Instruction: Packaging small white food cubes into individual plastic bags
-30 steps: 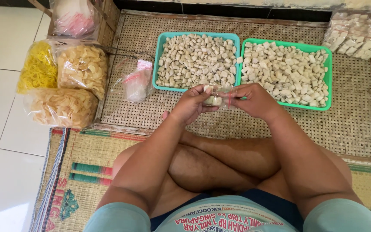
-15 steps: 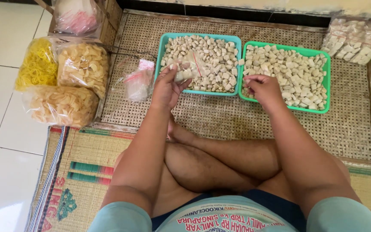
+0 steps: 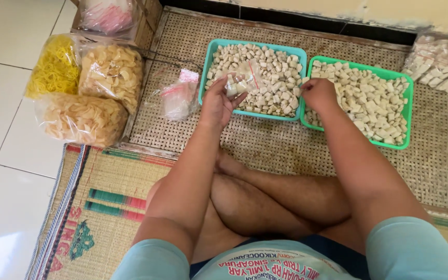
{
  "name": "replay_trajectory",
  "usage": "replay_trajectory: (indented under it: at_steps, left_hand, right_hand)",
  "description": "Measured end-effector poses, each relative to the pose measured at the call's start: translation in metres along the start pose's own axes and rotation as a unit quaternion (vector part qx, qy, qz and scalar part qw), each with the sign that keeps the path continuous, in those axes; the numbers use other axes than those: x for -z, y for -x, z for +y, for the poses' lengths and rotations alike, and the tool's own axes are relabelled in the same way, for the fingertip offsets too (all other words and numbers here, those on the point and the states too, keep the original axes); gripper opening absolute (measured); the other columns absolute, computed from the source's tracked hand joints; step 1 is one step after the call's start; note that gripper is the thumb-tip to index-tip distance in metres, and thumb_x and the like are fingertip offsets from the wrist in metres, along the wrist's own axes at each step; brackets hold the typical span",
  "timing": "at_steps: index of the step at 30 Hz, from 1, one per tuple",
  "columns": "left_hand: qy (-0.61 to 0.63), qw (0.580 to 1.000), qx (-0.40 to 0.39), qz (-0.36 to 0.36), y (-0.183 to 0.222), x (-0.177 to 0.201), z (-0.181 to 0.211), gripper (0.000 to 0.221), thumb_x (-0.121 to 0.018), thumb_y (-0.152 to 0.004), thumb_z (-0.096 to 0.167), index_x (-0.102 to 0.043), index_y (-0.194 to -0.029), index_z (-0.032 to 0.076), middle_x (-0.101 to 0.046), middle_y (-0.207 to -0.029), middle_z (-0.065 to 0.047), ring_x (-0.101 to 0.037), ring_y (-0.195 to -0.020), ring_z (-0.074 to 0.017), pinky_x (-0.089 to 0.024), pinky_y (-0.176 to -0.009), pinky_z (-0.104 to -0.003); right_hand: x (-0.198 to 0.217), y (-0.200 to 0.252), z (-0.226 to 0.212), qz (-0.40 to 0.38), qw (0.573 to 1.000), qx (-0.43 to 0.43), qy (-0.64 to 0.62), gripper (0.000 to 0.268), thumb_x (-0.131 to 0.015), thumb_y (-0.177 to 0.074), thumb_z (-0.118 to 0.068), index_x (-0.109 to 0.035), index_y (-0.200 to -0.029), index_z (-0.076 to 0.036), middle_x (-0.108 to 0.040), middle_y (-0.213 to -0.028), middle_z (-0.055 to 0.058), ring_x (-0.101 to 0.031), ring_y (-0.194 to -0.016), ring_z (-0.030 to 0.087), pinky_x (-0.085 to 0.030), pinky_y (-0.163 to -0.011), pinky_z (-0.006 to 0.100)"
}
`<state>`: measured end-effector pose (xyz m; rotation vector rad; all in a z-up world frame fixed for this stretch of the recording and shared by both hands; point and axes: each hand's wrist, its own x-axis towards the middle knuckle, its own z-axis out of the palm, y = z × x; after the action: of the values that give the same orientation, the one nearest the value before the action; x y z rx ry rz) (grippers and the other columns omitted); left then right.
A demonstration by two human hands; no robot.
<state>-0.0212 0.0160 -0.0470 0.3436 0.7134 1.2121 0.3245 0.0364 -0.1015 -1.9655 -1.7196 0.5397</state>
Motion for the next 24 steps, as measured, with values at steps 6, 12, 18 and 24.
replay_trajectory:
  at_steps: [6,12,18,24]
  left_hand:
    - [0.005,1.0,0.001,0.01,0.009,-0.015,0.004,0.026,-0.059,-0.101,0.028,-0.068,-0.121,0.014,-0.074,-0.121,-0.016,-0.076,-0.103,-0.0359,-0.063,-0.092,-0.058]
    - [-0.008,1.0,0.009,0.02,-0.002,-0.015,-0.003,0.02,-0.061,-0.1,0.028,-0.069,-0.114,0.016,-0.074,-0.121,-0.015,-0.076,-0.104,-0.0357,-0.06,-0.094,-0.061]
    - [-0.009,1.0,0.009,0.027,0.001,-0.018,-0.001,0.018,-0.061,-0.1,0.027,-0.067,-0.112,0.015,-0.074,-0.12,-0.016,-0.076,-0.103,-0.0355,-0.06,-0.093,-0.061]
    - [-0.014,1.0,0.006,0.021,0.008,-0.026,0.0,0.016,-0.063,-0.099,0.024,-0.063,-0.111,0.014,-0.075,-0.116,-0.015,-0.075,-0.102,-0.0346,-0.059,-0.093,-0.06]
  right_hand:
    - [-0.004,-0.006,-0.012,-0.06,0.996,-0.014,0.071,0.02,-0.072,-0.081,-0.027,-0.082,-0.097,-0.02,-0.077,-0.088,0.011,-0.073,-0.095,0.04,-0.059,-0.084,0.048]
    - [-0.007,-0.002,-0.041,-0.112,0.989,0.023,0.093,0.027,-0.075,-0.08,-0.017,-0.081,-0.106,-0.014,-0.077,-0.097,0.018,-0.071,-0.104,0.043,-0.058,-0.088,0.053]
    - [-0.019,-0.004,-0.047,-0.143,0.977,0.052,0.146,0.032,-0.077,-0.081,-0.014,-0.08,-0.113,-0.011,-0.077,-0.1,0.021,-0.071,-0.106,0.045,-0.058,-0.09,0.055]
    - [-0.008,0.01,-0.055,-0.137,0.981,0.073,0.114,0.024,-0.072,-0.088,-0.012,-0.079,-0.111,-0.008,-0.078,-0.098,0.02,-0.072,-0.103,0.044,-0.058,-0.089,0.053]
